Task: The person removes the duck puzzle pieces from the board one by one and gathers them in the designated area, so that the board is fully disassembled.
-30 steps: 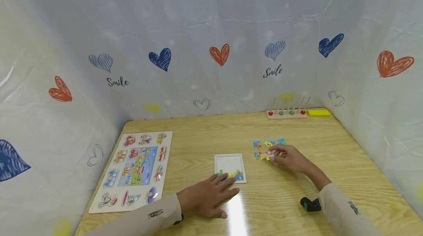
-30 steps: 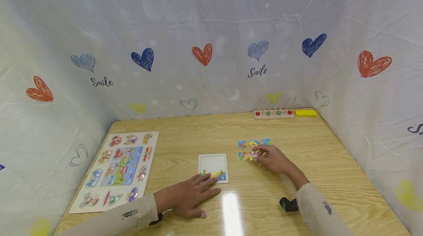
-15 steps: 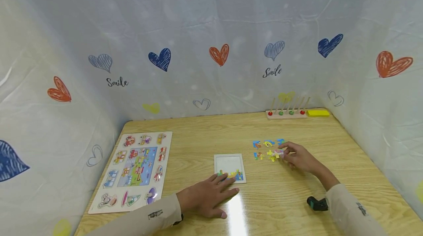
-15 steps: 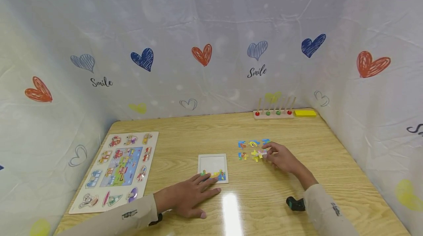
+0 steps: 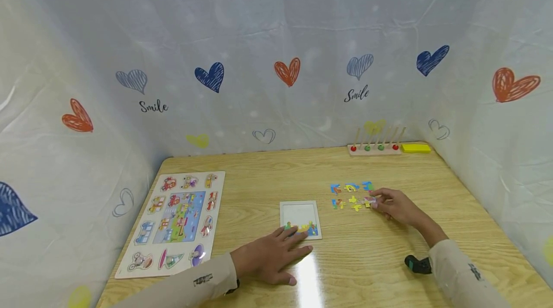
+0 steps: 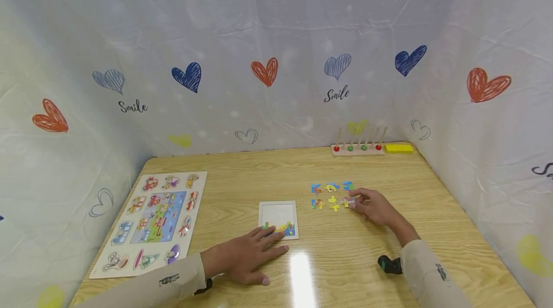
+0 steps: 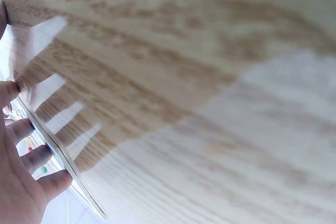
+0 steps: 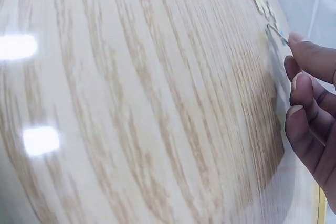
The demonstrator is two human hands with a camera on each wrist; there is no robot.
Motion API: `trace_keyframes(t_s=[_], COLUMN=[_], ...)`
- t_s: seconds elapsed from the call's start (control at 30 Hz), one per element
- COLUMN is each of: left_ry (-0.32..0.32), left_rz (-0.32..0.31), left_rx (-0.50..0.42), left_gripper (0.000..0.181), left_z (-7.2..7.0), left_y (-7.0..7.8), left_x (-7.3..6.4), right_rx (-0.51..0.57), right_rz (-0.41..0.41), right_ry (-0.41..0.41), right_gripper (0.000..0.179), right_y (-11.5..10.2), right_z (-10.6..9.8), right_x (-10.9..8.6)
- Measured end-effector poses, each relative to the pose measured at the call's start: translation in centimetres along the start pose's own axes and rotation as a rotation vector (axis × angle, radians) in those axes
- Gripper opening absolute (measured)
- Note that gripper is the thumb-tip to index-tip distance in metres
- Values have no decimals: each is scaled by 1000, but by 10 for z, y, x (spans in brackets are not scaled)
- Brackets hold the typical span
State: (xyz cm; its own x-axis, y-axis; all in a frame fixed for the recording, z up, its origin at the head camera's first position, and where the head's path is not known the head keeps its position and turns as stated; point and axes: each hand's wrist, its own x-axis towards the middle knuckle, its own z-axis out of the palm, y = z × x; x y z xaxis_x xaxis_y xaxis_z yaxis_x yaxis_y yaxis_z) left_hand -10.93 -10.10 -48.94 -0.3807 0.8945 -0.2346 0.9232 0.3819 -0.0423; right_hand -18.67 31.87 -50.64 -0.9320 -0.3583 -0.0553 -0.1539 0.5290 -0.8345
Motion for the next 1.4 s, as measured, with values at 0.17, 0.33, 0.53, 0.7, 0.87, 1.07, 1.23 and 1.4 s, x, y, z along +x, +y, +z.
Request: trace_keyframes(t_s=[0.17,0.33,0.53,0.7,0.87,1.07,1.23,1.4], left_ry=[-2,-2,23,29,27,24,13,-4], left_rz=[4,7,14,16,14,4,-8,-25], left_rx=[-23,-18,5,11,9,33,43,10], left_gripper=[73,73,73,73,73,74,75,75], left_z=[-1,0,1,-1,-2,-3,-6,-9], left_y=[0,1,1,1,2,1,-1,-3], left_x=[0,0,-1,-1,-1,0,1,3], right_rx=[-89,-186,-237,-253,-260,-246,-242,-284], right_rz=[-10,-7,-28,-42,-31,-29,-27,-28], right_ry=[15,24,-1,-8,-6,0,14,42], right_gripper=[32,27,24,24,23,26,30,31], right_y=[2,5,4,3,1,-3,-9,-15], right_z=[0,-3,-7,-7,-6,-7,-7,-5], right_x=[-1,-1,-1,0,-1,-2,-1,3])
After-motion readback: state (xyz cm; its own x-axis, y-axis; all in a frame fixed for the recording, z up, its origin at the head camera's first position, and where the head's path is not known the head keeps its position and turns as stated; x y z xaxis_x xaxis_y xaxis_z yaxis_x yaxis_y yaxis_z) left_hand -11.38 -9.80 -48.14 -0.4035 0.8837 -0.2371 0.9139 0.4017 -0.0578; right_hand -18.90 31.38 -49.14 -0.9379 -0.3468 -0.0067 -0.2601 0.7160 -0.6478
